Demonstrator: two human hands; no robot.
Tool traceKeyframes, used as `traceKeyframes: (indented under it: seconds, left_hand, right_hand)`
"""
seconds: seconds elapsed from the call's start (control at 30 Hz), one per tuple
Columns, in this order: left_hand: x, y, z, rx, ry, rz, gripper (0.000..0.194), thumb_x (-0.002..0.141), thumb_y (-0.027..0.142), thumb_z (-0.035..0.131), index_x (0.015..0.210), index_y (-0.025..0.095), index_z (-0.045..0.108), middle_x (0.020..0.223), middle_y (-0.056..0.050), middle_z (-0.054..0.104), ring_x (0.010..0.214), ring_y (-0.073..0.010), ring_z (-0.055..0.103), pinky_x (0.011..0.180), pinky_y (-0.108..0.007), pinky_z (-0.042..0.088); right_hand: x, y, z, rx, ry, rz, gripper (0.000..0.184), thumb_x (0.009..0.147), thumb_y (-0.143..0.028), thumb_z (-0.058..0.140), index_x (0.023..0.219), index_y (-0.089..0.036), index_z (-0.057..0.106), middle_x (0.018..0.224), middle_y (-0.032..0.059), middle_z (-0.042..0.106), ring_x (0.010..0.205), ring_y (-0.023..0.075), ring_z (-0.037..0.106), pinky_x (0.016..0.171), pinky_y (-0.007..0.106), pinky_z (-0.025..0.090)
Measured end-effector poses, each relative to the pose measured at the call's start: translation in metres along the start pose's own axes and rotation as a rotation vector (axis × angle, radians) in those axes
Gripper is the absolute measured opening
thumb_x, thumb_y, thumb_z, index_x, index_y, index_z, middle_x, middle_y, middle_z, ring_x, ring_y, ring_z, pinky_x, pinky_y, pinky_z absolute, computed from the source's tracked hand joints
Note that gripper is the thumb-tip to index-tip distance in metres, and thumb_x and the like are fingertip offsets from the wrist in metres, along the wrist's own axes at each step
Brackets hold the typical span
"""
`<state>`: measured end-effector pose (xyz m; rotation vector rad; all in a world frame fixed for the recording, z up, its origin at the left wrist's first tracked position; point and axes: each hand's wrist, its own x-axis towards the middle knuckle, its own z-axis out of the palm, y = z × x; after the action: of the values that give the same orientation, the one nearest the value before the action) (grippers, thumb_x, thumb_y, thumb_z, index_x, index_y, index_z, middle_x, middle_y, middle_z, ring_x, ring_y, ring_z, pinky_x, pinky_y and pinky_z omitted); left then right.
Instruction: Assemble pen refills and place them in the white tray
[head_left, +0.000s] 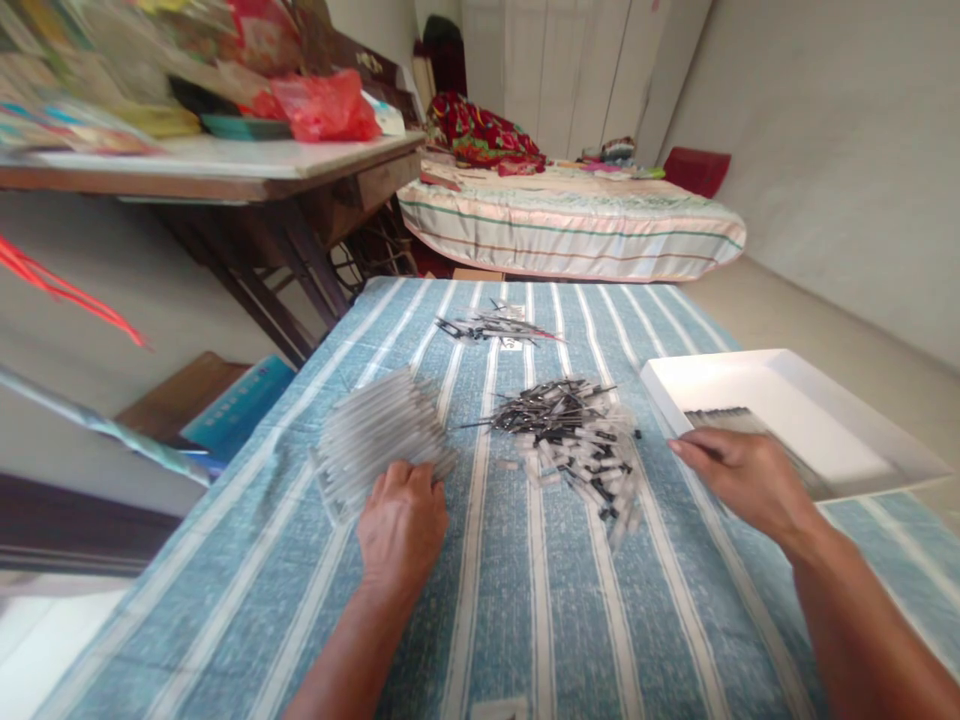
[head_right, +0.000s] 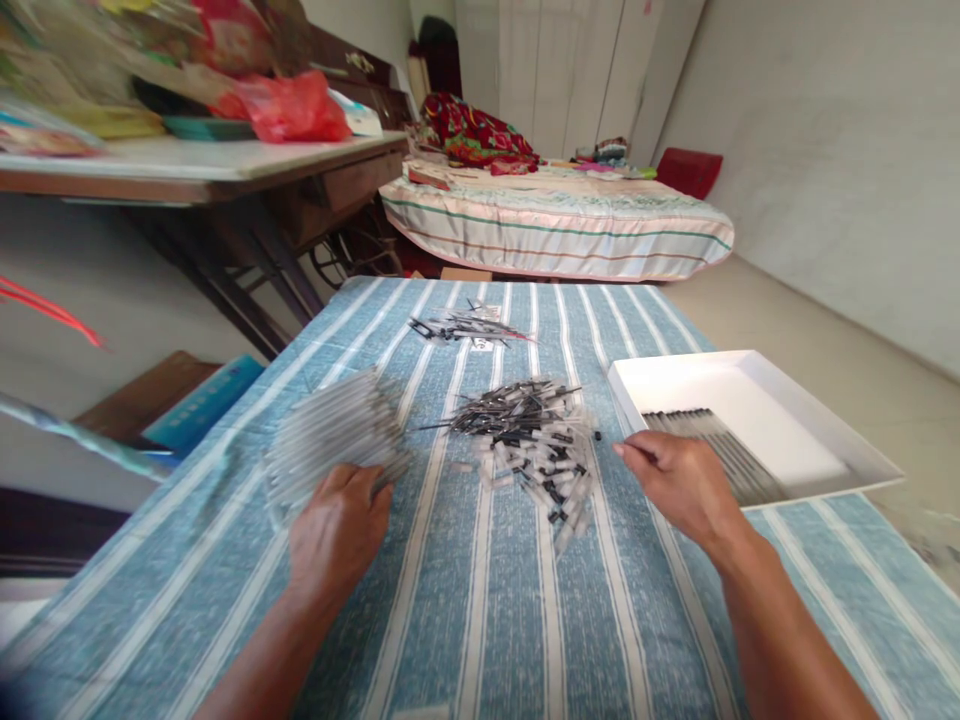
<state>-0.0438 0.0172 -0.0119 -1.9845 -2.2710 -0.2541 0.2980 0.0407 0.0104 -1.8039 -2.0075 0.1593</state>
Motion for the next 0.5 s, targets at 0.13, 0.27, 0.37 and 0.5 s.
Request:
traceKeyframes:
  seconds: [0.13, 0.27, 0.37, 0.5]
  left_hand:
    - [0.000, 0.003, -0.003, 0.101, -0.084, 0.026, 0.022, 0.082, 0.024, 0.044, 0.079, 0.015, 0.064, 0.082, -0.010, 0.060, 0.080, -0.0257, 0.058, 0.067, -0.032, 0.042]
    - [-0.001, 0.004, -0.005, 0.135, -0.126, 0.041, 0.024, 0.083, 0.025, 0.043, 0.079, 0.015, 0.064, 0.083, -0.009, 0.059, 0.083, -0.0256, 0.058, 0.068, -0.032, 0.041]
    - [-0.003, 0.003, -0.003, 0.159, -0.117, 0.061, 0.026, 0.084, 0.024, 0.042, 0.075, 0.016, 0.064, 0.082, -0.009, 0.059, 0.083, -0.0257, 0.057, 0.069, -0.033, 0.040]
    - [-0.003, 0.003, 0.001, 0.173, -0.102, 0.094, 0.028, 0.084, 0.020, 0.040, 0.070, 0.016, 0.063, 0.079, -0.008, 0.059, 0.080, -0.0249, 0.057, 0.068, -0.033, 0.039]
  right_hand:
    - [0.008, -0.034, 0.015, 0.107, -0.171, -0.107, 0.035, 0.084, -0.041, 0.044, 0.065, -0.019, 0.063, 0.055, -0.0021, 0.058, 0.053, 0.0123, 0.052, 0.053, 0.021, 0.035]
    - [0.017, -0.057, 0.032, 0.081, -0.252, -0.156, 0.031, 0.084, -0.034, 0.044, 0.063, -0.019, 0.062, 0.058, -0.0016, 0.061, 0.056, 0.0125, 0.054, 0.054, 0.021, 0.034]
    - [0.025, -0.072, 0.041, -0.037, -0.285, -0.156, 0.025, 0.084, -0.031, 0.046, 0.072, -0.021, 0.065, 0.067, 0.0001, 0.066, 0.064, 0.0140, 0.059, 0.057, 0.021, 0.035]
    - [0.037, -0.091, 0.050, -0.305, -0.336, -0.134, 0.021, 0.084, -0.027, 0.045, 0.086, -0.020, 0.065, 0.083, 0.0072, 0.070, 0.081, 0.0194, 0.063, 0.064, 0.024, 0.039]
